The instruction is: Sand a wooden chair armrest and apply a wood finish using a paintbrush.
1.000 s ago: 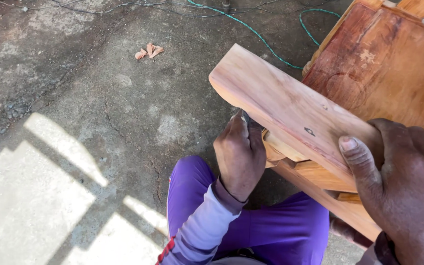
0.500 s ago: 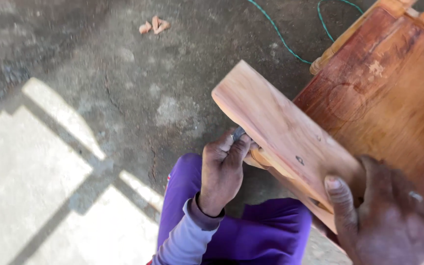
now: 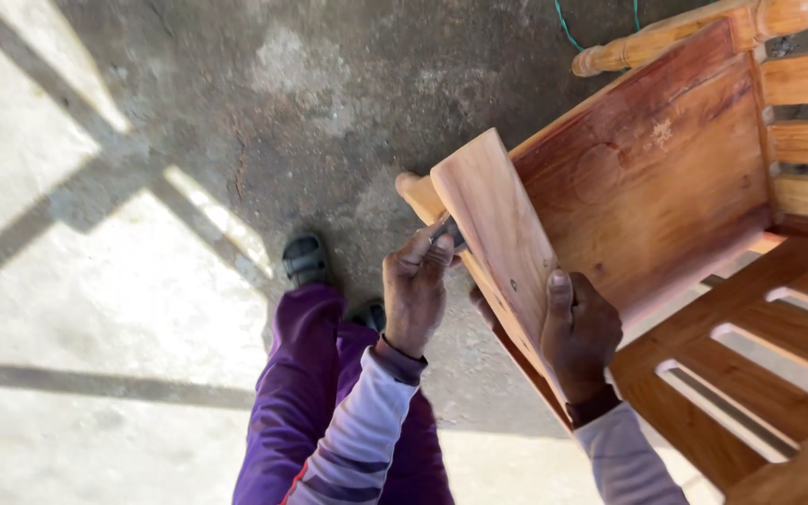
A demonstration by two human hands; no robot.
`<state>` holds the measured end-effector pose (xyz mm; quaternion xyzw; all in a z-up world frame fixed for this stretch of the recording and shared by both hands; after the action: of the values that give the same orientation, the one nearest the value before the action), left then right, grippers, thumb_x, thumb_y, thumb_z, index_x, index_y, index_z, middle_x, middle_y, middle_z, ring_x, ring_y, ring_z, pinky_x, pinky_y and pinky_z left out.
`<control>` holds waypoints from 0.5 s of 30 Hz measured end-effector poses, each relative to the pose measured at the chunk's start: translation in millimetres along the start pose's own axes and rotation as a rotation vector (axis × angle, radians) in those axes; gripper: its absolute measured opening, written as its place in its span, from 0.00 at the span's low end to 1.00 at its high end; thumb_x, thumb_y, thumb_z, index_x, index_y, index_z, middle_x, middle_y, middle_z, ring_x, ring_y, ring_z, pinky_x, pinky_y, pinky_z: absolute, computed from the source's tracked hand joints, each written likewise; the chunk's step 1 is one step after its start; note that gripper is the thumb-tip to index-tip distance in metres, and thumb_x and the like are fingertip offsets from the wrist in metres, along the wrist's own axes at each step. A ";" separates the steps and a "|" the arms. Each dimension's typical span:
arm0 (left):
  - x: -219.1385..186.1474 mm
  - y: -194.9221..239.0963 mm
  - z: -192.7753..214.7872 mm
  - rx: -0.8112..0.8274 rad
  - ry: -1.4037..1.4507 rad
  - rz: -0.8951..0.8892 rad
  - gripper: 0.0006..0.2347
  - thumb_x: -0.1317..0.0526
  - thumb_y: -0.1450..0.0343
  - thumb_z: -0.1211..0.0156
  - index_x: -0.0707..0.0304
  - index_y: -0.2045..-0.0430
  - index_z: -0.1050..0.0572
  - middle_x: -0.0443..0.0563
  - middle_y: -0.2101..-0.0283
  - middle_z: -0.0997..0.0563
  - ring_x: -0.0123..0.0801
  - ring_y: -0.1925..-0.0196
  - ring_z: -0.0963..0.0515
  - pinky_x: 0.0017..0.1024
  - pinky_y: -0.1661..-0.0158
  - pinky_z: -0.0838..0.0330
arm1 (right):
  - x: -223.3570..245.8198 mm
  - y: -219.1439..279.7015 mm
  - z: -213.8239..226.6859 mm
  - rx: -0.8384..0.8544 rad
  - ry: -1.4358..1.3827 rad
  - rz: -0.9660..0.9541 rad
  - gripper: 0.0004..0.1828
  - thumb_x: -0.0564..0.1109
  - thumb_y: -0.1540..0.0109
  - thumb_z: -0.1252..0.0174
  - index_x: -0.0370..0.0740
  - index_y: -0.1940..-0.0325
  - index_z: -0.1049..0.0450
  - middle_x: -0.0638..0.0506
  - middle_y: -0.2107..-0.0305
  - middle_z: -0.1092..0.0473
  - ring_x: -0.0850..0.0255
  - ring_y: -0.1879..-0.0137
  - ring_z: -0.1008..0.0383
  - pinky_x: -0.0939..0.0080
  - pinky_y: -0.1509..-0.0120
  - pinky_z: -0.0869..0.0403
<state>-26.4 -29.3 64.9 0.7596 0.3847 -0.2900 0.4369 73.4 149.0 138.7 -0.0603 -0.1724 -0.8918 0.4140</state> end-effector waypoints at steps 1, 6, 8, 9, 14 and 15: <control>-5.1 5.0 -2.1 -0.089 0.014 -0.028 0.17 0.56 0.20 0.44 0.65 0.38 0.25 0.50 0.55 0.17 0.24 0.55 0.23 0.29 0.51 0.23 | -1.8 0.5 -0.9 0.003 -0.010 0.004 0.31 0.66 0.27 0.59 0.40 0.63 0.24 0.37 0.74 0.28 0.38 0.65 0.26 0.41 0.61 0.31; -16.6 1.6 -17.6 -0.239 -0.079 0.023 0.13 0.58 0.21 0.43 0.69 0.48 0.21 0.51 0.61 0.17 0.25 0.58 0.21 0.27 0.56 0.24 | 10.1 -1.1 5.1 -0.004 -0.058 0.050 0.32 0.66 0.27 0.61 0.37 0.60 0.25 0.36 0.74 0.30 0.38 0.66 0.27 0.42 0.62 0.31; -27.8 -2.1 -19.1 -0.253 -0.072 0.004 0.13 0.60 0.21 0.44 0.70 0.47 0.22 0.53 0.60 0.18 0.26 0.57 0.23 0.26 0.55 0.26 | 13.9 -4.2 6.2 0.008 -0.057 0.071 0.32 0.65 0.26 0.61 0.37 0.61 0.25 0.35 0.75 0.31 0.39 0.66 0.28 0.42 0.62 0.31; -34.1 -6.5 -17.0 -0.265 -0.144 -0.068 0.12 0.61 0.21 0.43 0.71 0.49 0.23 0.55 0.57 0.17 0.29 0.55 0.20 0.27 0.54 0.25 | 17.4 -10.3 4.6 0.011 -0.063 0.058 0.32 0.65 0.27 0.62 0.37 0.64 0.27 0.36 0.76 0.32 0.39 0.68 0.30 0.43 0.62 0.32; -41.5 -0.2 -21.3 -0.291 -0.255 -0.037 0.10 0.64 0.23 0.42 0.71 0.52 0.21 0.59 0.56 0.15 0.35 0.56 0.18 0.29 0.52 0.24 | 17.6 -12.1 3.0 0.074 -0.080 0.010 0.33 0.66 0.27 0.65 0.38 0.70 0.33 0.37 0.79 0.38 0.41 0.72 0.34 0.44 0.64 0.34; -49.6 4.1 -22.1 -0.319 -0.294 -0.103 0.10 0.64 0.23 0.42 0.71 0.51 0.22 0.60 0.52 0.16 0.37 0.52 0.18 0.30 0.49 0.24 | 17.0 -11.4 5.0 0.061 -0.073 0.009 0.34 0.66 0.27 0.65 0.38 0.70 0.33 0.37 0.79 0.38 0.41 0.71 0.34 0.45 0.64 0.35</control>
<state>-47.2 -27.4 115.2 0.6098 0.3962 -0.3550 0.5875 53.6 145.3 144.7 -0.0809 -0.2144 -0.8814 0.4131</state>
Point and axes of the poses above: each hand's wrist, its own y-axis away from the middle knuckle, its own z-axis out of the back of the hand, x = y × z, the point moved 4 cm from there along -y, towards the middle knuckle
